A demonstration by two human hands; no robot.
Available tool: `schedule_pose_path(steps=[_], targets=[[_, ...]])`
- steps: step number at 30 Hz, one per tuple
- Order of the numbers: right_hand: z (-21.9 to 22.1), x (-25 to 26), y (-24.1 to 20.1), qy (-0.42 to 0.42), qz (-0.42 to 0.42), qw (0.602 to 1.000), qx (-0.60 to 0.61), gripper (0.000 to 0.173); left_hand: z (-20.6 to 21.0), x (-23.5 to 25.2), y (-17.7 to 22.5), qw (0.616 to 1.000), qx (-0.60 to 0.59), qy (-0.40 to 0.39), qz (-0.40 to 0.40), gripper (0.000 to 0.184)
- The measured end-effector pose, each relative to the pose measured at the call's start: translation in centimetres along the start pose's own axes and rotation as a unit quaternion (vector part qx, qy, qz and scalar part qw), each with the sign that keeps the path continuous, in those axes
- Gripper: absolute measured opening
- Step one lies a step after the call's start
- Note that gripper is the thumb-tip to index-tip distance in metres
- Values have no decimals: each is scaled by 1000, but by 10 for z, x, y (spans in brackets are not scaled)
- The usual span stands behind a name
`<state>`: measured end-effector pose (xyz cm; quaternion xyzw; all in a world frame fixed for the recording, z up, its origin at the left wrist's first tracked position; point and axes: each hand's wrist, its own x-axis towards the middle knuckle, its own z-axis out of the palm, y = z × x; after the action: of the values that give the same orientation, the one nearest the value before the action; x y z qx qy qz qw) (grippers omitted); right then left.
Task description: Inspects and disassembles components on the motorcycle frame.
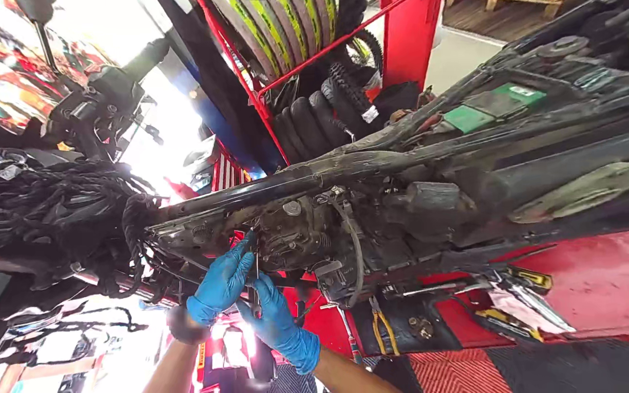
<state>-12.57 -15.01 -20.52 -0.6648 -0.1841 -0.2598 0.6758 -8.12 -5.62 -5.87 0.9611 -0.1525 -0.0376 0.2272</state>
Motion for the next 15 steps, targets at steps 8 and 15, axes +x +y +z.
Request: schedule_pose_path(steps=[8, 15], targets=[[7, -10, -1, 26, -36, 995, -88, 38, 7, -6, 2, 1000, -26, 10, 7, 57], [-1, -8, -3, 25, -46, 993, -107, 33, 15, -9, 7, 996, -68, 42, 26, 58]])
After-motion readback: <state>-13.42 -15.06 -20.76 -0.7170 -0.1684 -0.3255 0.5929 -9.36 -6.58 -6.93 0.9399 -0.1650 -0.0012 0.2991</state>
